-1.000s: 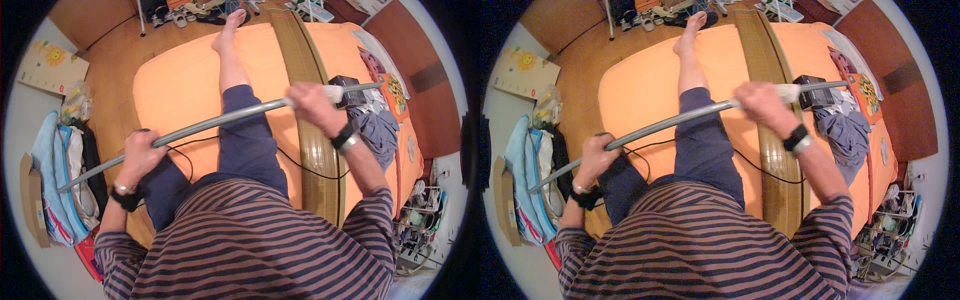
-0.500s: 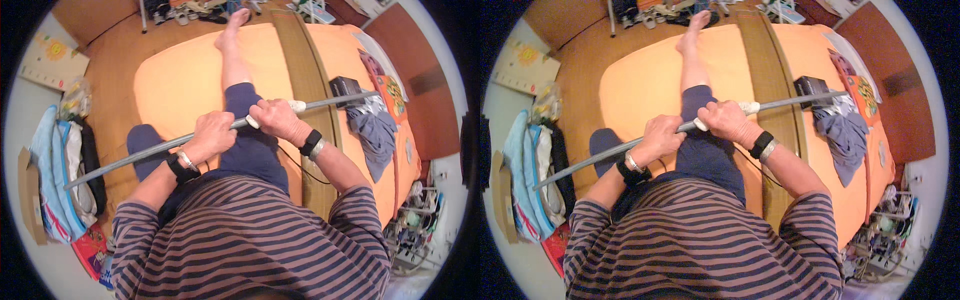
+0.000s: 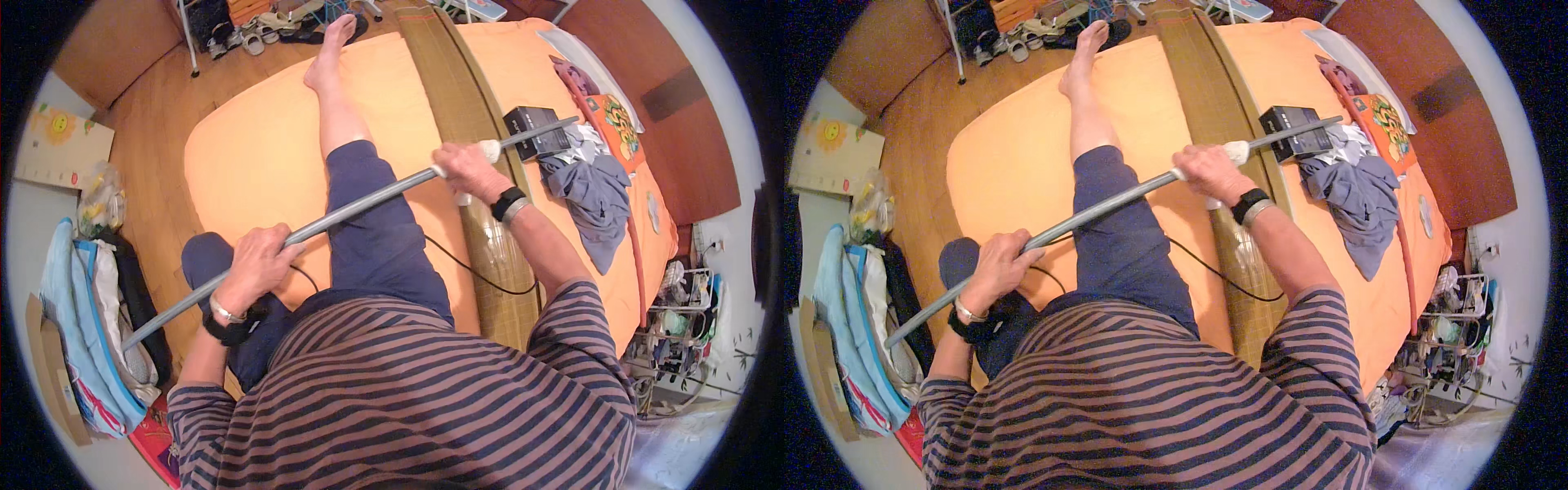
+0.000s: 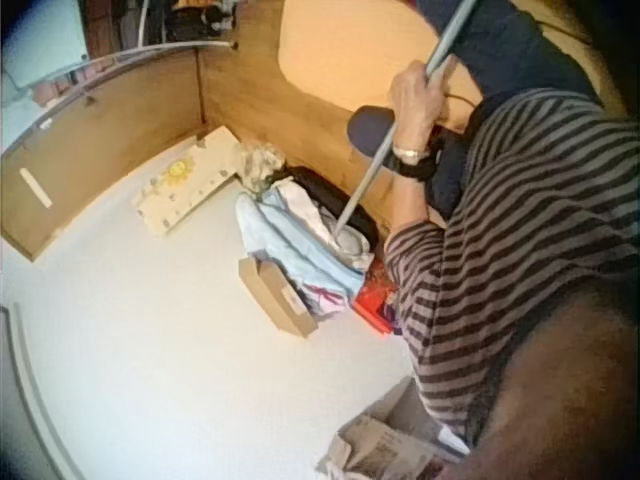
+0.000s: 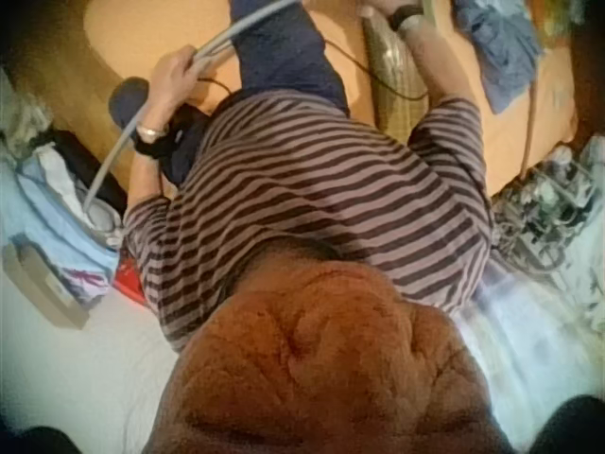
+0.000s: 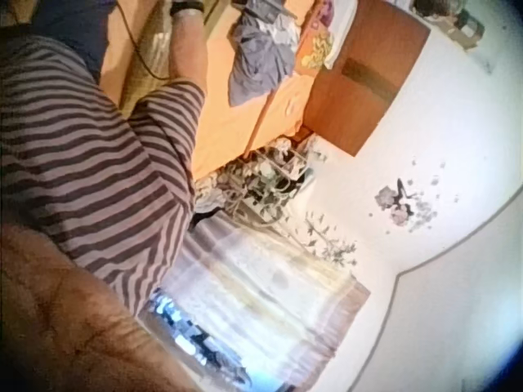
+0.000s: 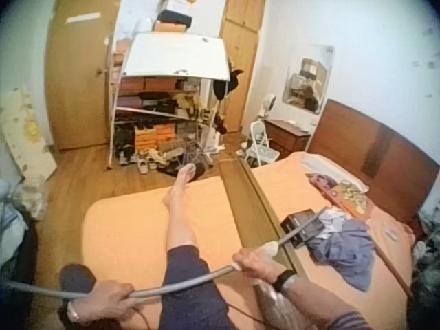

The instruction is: Cleaning a metal rod and a product box using a white cloth while sitting on a bed.

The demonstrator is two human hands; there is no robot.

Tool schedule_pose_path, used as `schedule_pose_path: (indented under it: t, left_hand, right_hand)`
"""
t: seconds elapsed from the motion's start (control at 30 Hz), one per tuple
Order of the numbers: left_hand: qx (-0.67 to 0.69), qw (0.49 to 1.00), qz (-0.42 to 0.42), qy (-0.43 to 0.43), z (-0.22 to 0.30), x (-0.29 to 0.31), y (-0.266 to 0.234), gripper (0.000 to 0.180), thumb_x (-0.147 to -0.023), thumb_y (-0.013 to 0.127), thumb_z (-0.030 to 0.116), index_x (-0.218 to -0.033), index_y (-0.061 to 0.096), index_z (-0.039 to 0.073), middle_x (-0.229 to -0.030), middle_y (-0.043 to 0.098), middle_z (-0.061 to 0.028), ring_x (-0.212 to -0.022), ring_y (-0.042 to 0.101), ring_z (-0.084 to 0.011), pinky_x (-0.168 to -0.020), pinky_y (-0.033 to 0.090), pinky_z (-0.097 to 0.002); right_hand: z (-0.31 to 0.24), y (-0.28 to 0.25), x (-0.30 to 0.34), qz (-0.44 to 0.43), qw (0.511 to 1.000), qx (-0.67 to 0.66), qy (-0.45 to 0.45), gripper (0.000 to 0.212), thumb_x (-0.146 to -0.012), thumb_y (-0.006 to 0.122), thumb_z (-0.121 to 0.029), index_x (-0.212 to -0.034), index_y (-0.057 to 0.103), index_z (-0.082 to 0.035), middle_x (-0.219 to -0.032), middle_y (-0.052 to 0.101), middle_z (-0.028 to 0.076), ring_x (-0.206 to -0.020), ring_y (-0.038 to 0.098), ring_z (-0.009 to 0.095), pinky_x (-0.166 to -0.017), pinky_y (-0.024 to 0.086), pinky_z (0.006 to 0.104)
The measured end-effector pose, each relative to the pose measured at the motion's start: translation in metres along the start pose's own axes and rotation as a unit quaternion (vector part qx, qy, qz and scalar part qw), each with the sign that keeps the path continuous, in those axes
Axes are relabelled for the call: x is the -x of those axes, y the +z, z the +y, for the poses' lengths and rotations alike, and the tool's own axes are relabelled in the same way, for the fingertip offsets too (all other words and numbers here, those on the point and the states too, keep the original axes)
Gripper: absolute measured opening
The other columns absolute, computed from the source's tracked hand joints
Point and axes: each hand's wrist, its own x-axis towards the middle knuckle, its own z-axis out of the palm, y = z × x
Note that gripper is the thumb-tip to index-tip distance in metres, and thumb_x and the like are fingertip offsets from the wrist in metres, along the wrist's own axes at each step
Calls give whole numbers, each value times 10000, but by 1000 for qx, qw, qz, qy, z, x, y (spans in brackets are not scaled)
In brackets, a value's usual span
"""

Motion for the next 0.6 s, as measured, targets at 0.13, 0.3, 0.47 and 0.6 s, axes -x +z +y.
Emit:
schedule_pose_path:
  t: [0.13, 0.3, 0.47, 0.6]
  left_hand:
    - [4, 1000, 12, -26, -27, 32, -14, 351, -880, 694, 355, -773, 598, 35, -686, 608, -202, -718, 626, -409, -635, 462, -509]
    - [-13, 997, 15, -75, -61, 72, -43, 274, -849, 727, 316, -835, 672, 48, -711, 626, -194, -712, 637, -392, -628, 475, -472]
    - [-67, 990, 66, -110, -109, 106, -45, 407, -787, 770, 445, -791, 673, 50, -694, 633, -174, -689, 639, -378, -598, 471, -468]
    - [-50, 979, 70, -187, -123, 120, -44, 479, -757, 775, 506, -775, 672, 39, -696, 632, -170, -693, 640, -377, -599, 472, -463]
  right_hand:
    - [40, -5, 23, -63, 995, 6, 81, 278, -671, 739, -70, -921, 629, -119, -863, 628, 124, -876, 647, 346, -736, 518, 482]
    - [70, -10, 43, -44, 986, 18, 158, 267, -653, 706, -19, -892, 593, -61, -865, 608, 170, -902, 611, 412, -773, 499, 507]
    - [59, 2, 41, -68, 991, -33, 114, 252, -661, 706, -28, -887, 602, -65, -849, 611, 161, -881, 619, 399, -760, 504, 496]
    - [47, 1, 39, -78, 991, -61, 91, 237, -668, 706, -37, -883, 611, -69, -833, 613, 152, -861, 627, 387, -747, 510, 486]
